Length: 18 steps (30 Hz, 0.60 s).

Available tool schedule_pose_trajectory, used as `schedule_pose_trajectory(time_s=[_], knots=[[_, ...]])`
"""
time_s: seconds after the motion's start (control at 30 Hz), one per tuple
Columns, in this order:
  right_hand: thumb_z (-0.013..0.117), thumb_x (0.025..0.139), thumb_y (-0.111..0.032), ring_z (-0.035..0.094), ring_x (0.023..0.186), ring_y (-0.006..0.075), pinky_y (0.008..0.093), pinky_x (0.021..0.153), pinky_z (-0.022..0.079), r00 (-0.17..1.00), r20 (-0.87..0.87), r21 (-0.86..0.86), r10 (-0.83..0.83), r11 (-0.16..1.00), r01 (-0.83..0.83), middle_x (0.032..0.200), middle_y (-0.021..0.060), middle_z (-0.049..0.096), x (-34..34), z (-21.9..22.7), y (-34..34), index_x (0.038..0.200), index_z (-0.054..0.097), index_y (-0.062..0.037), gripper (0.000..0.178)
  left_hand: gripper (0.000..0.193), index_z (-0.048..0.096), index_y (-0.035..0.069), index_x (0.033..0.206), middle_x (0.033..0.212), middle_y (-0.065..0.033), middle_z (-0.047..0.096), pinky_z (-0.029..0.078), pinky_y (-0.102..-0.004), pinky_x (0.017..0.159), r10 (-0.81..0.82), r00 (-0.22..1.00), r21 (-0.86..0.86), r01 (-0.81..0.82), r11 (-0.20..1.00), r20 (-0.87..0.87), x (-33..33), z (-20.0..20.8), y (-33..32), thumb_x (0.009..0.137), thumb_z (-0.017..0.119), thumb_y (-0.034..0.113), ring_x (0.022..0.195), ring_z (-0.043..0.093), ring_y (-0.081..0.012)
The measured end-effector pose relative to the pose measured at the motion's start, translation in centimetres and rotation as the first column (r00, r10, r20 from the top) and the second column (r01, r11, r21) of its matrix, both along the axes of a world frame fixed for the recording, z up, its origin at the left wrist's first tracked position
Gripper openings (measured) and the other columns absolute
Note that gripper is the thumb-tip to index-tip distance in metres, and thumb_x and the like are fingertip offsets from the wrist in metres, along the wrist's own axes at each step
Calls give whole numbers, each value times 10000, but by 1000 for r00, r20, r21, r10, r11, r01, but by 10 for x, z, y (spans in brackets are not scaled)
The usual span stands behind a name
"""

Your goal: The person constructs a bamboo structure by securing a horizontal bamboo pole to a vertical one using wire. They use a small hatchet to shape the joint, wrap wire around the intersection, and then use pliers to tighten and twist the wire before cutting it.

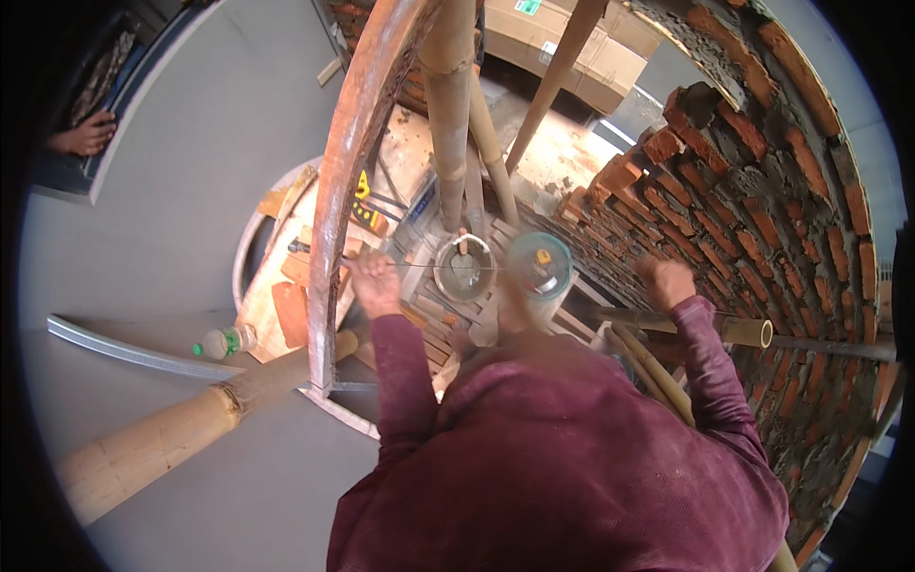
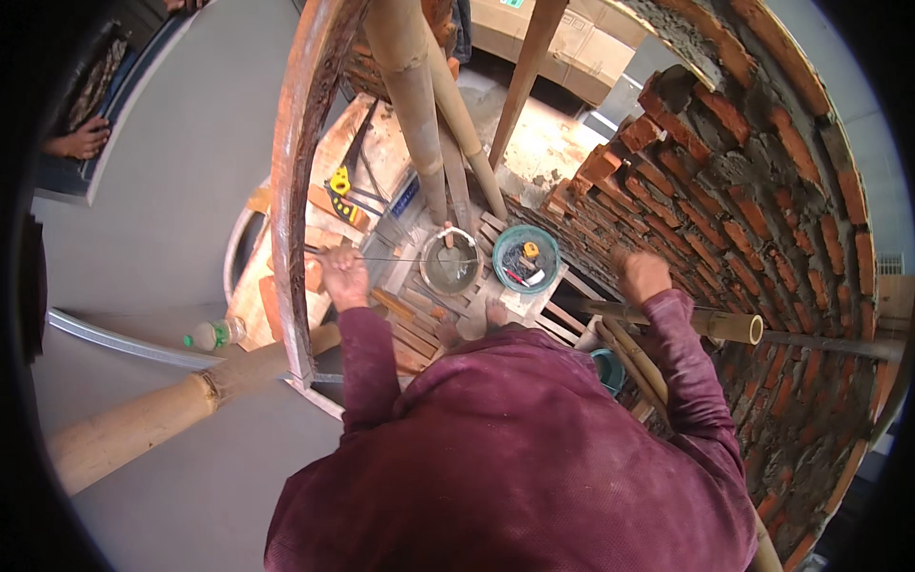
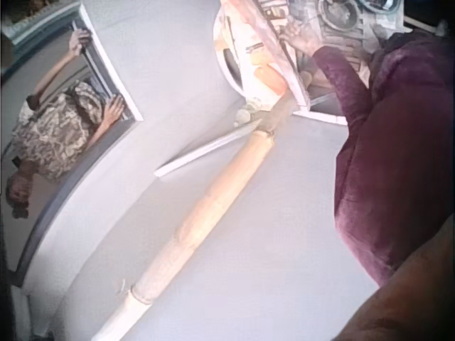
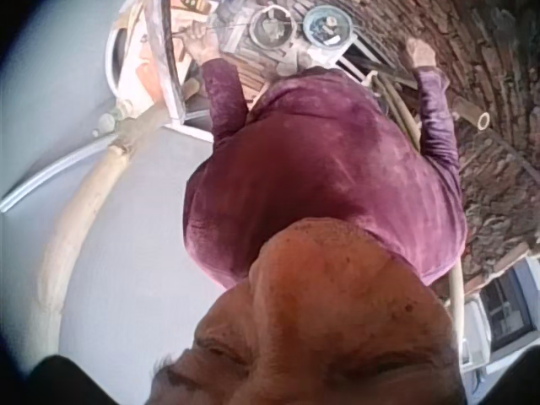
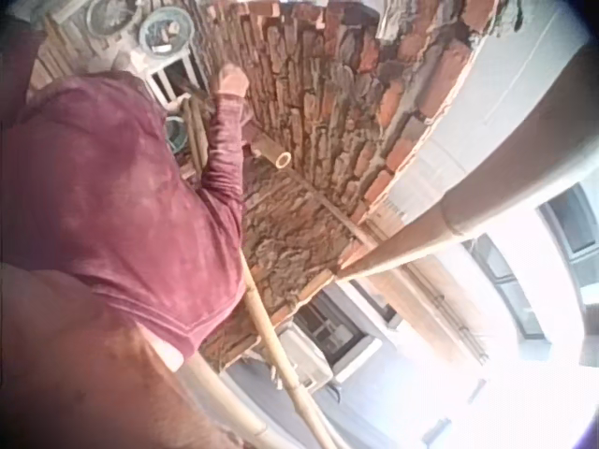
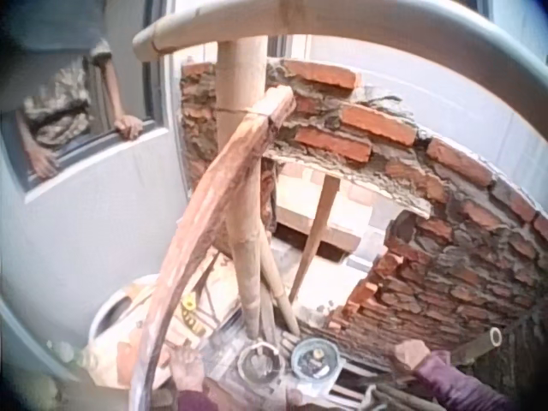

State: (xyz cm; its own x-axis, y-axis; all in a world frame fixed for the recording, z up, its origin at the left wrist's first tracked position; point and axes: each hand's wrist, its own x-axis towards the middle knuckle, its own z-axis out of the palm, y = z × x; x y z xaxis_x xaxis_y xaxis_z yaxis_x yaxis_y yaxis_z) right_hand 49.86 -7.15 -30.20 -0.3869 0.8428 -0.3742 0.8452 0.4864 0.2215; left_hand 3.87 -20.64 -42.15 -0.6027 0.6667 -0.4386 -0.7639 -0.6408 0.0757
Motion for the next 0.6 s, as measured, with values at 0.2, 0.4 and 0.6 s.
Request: schedule_pose_trajectory(time_s=[0.2,0.4,0.6], knots=[[500,961,-134,393,518,69,234,491,332,607,-306,-904,-734,24,-427,725,14,549,-35,43,-25,925,632,26,211,220,496,70,856,701,-16,481,461,-309,658,50,986,139,-28,990,-157,-44,-80,-36,968,431,248,640,490,-148],[532,849,-45,612,853,194,338,769,481,989,-98,-931,109,340,-130,942,73,677,-102,-40,-4,997,672,-82,207,354,534,85,1054,716,36,482,458,-315,776,-342,935,-171,323,931,-93,90,-32,-27,939,495,418,671,482,-108],[541,853,-147,626,774,150,292,651,504,815,-365,-928,-450,247,-279,855,78,675,-222,-272,69,950,679,-86,180,316,553,54,1092,607,64,350,329,-208,543,-305,920,-469,163,868,-246,58,-94,-53,980,480,340,546,341,-51]])
